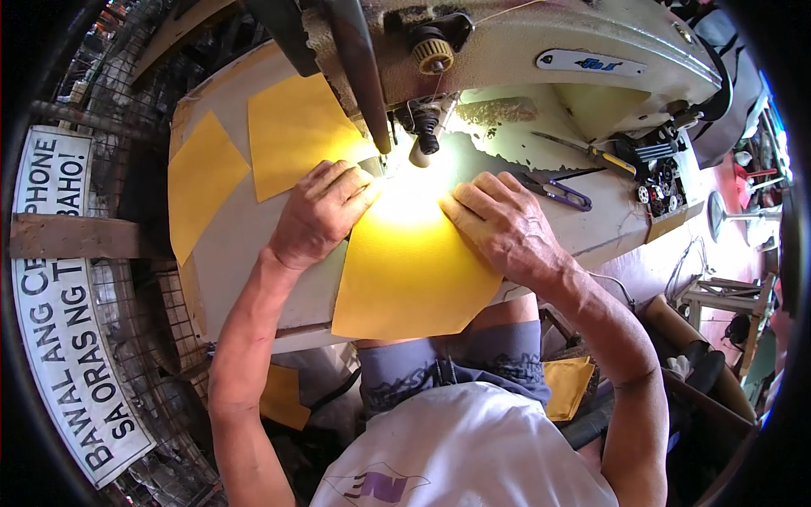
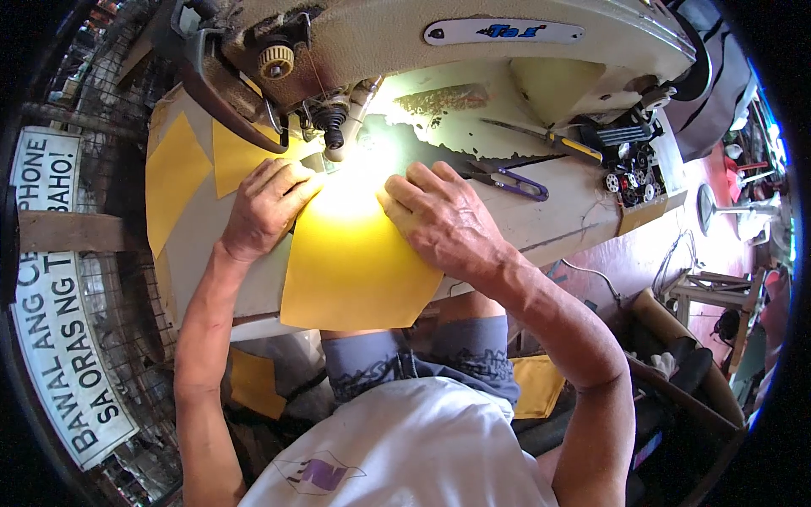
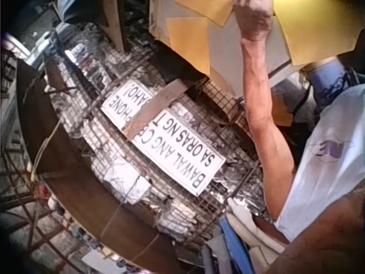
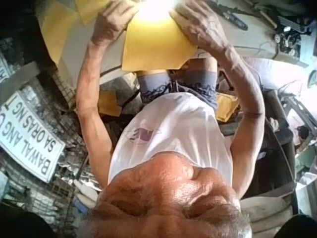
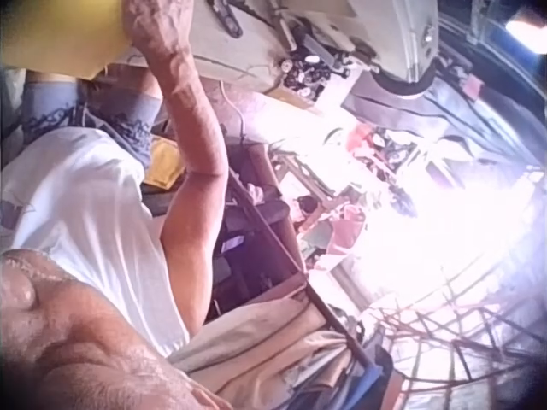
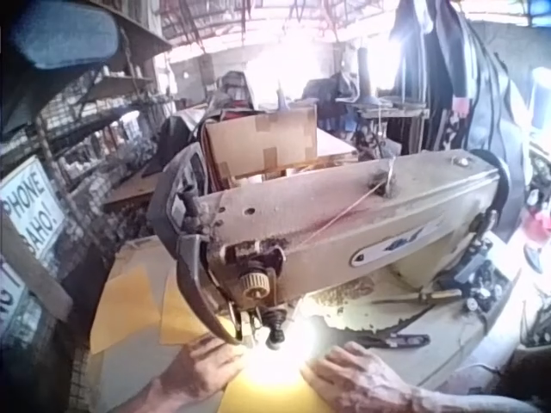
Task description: Sewing yellow leather panels using an industrial sewing machine in a workshop environment.
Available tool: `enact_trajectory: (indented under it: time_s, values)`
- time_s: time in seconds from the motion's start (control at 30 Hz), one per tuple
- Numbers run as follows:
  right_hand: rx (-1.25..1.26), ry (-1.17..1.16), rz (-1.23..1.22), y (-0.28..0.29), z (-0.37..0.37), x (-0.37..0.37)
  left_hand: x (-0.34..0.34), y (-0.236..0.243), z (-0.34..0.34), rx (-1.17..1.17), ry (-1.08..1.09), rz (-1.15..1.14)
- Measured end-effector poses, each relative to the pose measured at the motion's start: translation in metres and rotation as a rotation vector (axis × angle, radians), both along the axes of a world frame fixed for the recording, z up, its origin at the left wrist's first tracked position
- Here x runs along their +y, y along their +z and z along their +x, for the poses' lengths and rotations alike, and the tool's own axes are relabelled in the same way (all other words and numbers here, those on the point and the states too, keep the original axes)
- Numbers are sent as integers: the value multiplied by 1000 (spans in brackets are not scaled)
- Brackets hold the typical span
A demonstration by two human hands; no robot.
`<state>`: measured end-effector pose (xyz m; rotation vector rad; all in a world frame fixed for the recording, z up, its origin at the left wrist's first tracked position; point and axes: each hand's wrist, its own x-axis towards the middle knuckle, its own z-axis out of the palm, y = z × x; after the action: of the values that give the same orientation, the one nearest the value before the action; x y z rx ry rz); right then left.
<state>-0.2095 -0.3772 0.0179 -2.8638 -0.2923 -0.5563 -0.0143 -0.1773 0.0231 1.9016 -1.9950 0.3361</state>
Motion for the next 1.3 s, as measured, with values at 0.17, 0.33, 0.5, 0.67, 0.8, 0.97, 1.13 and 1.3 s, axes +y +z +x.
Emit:
enact_trajectory:
  time_s: [0.17, 0.33, 0.5, 0.67, 0.8, 0.97, 1.13, 1.3]
  values:
    - [-8, -15, -13, -2, 0, 1, 0, 4, -4, -35, 6, 52]
    - [86, -34, 59, 14, 18, -4, -7, 23, -9, -94, -14, 14]
    - [31, -135, 208, -8, 31, 10, -15, 3, -6, 23, 88, -42]
    - [136, -359, 426, -7, 32, 14, -19, -5, -4, 182, 272, -8]
    - [89, -389, 467, -9, 32, 18, -12, -13, 1, 312, 253, -78]
    - [30, -408, 309, -9, 32, 27, -11, -10, -5, 281, 262, -9]
    - [121, -358, 248, -12, 37, 16, -18, -2, 11, 320, 204, 124]
    - [336, -214, 468, 6, 39, 4, -18, 15, 21, 501, 178, 260]
